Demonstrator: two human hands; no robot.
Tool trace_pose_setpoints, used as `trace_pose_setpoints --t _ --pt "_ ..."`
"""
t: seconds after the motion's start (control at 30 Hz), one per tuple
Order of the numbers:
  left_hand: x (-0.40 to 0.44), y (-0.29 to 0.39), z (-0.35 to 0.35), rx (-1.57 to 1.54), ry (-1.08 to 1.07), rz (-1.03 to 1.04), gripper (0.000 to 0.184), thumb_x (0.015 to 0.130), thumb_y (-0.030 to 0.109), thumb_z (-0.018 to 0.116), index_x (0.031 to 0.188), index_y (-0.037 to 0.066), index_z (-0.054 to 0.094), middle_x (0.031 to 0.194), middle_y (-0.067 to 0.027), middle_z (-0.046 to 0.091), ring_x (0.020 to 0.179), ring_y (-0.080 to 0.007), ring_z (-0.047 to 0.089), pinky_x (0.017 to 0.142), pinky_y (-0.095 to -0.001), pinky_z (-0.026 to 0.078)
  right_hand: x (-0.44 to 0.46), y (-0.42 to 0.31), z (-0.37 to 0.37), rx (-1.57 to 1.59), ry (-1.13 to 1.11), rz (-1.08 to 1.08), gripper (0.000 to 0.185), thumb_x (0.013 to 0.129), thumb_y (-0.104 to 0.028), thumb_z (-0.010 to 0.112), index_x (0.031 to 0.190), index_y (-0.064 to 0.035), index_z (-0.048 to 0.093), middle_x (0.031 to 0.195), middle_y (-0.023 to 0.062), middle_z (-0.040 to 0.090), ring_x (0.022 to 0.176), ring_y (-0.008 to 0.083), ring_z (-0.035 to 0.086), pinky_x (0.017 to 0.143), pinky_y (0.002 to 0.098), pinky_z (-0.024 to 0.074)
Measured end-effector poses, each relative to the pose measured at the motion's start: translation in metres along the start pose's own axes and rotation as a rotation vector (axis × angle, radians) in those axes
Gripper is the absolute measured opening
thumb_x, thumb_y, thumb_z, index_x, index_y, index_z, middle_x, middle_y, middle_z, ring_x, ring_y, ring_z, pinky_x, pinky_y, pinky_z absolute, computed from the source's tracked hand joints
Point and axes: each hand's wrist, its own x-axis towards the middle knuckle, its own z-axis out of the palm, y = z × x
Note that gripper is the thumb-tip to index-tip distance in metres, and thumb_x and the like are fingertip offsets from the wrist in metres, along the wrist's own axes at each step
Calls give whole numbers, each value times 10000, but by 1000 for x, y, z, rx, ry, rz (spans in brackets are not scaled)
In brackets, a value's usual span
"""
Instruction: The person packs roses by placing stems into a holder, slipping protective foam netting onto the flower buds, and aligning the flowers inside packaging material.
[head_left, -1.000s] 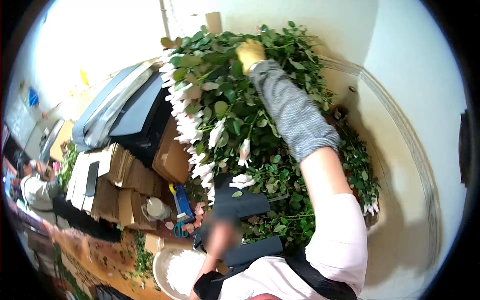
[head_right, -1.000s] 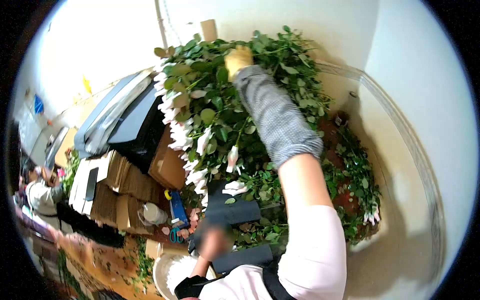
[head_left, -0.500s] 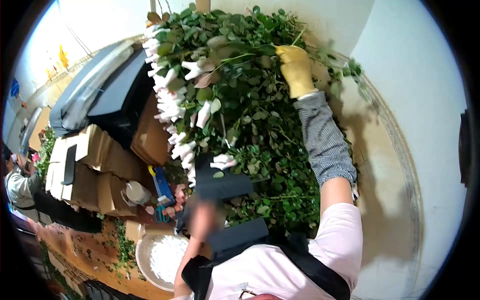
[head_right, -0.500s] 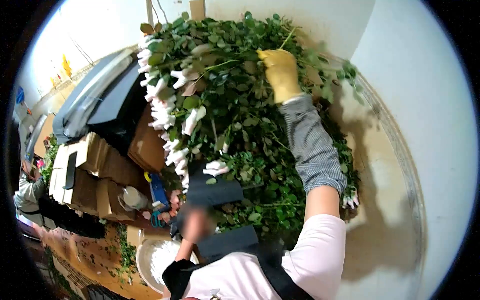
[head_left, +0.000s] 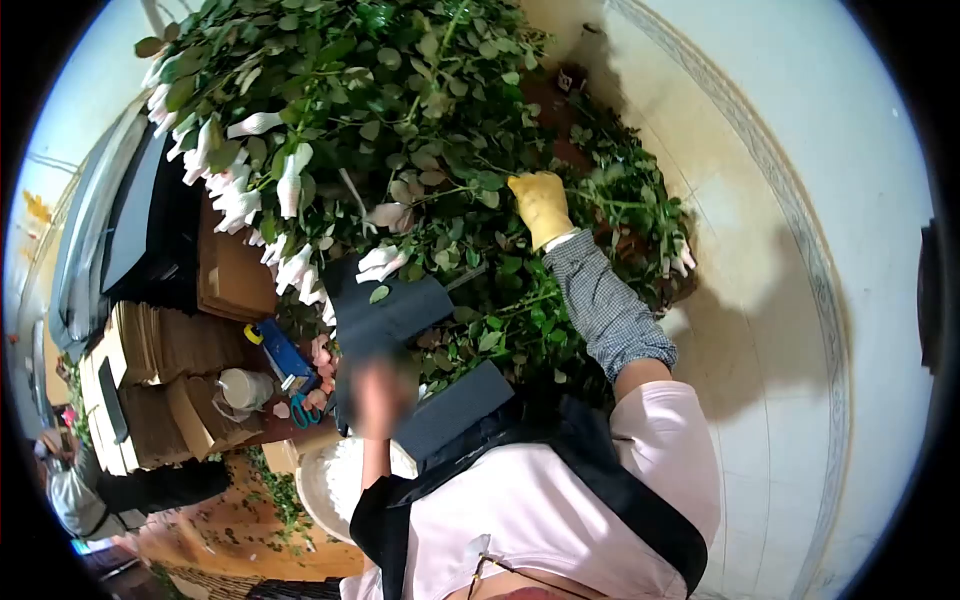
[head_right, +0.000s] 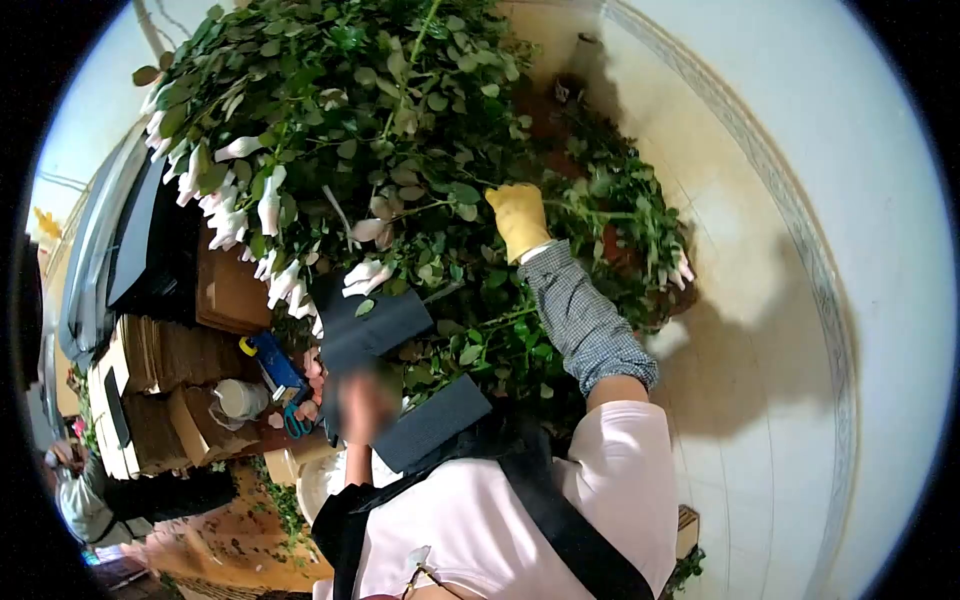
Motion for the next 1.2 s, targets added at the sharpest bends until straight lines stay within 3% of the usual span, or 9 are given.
trace_pose_setpoints --t 0.3,0.4,0.5,0.6,0.7,0.87,0.97,1.07,1.2 --pt "-9 -23 16 174 24 103 508 817 150 662 1288 21 521 1185 -157 580 1101 -334 537 972 -454 422 -1 -19 13 322 247 -60 220 806 -43 596 958 -121 734 855 77 691 852 266 667 902 389 503" --pt "-1 1 -7 -41 -6 59 292 763 136 683 1018 29 590 945 -136 558 898 -314 541 803 -416 440 -5 -27 -21 288 96 -64 91 792 -54 611 770 -73 697 784 99 669 779 292 664 779 412 530" --pt "0 8 -12 -171 -142 -200 478 695 230 794 1094 29 623 1163 -175 516 1079 -364 510 911 -465 428 -5 -27 -27 340 213 -119 142 787 -38 613 860 -85 725 802 99 685 773 300 656 821 420 529" --pt "8 18 -20 -145 -193 -320 544 669 274 832 1116 36 634 1239 -189 497 1146 -385 495 948 -486 422 3 -28 0 291 186 -82 374 880 -112 576 1238 -203 640 1216 71 646 1146 227 572 1099 394 362" --pt "8 22 -19 -133 -163 -278 544 671 293 832 1108 38 635 1238 -193 500 1147 -387 496 944 -491 423 22 -47 -8 -159 -435 -12 381 918 -166 574 1298 -178 600 1338 75 599 1291 260 499 1140 396 310" --pt "10 23 -22 -123 -151 -274 545 678 308 832 1104 25 644 1247 -194 498 1153 -381 496 944 -488 424 69 -87 -72 446 403 -377 466 860 -130 626 1320 -100 558 1307 101 591 1256 265 508 1114 424 343" --pt "10 22 -25 -110 -181 -267 530 684 304 830 1093 20 648 1235 -191 501 1147 -378 501 938 -484 427 110 -93 -78 171 524 -411 487 875 -123 608 1354 -84 530 1328 99 579 1272 276 498 1128 445 337" --pt "13 29 -29 -73 -170 -253 505 696 294 823 1085 24 645 1224 -194 506 1136 -386 507 927 -486 432 134 -83 -15 -359 147 -57 311 913 -189 522 1197 -136 635 1198 67 657 1124 255 597 1062 432 374" --pt "13 19 -22 -137 -122 -225 520 679 280 837 1097 40 642 1250 -196 498 1128 -398 517 912 -494 443 72 -61 100 -65 -232 191 236 892 -267 572 798 -116 727 863 16 723 883 255 682 948 421 441"
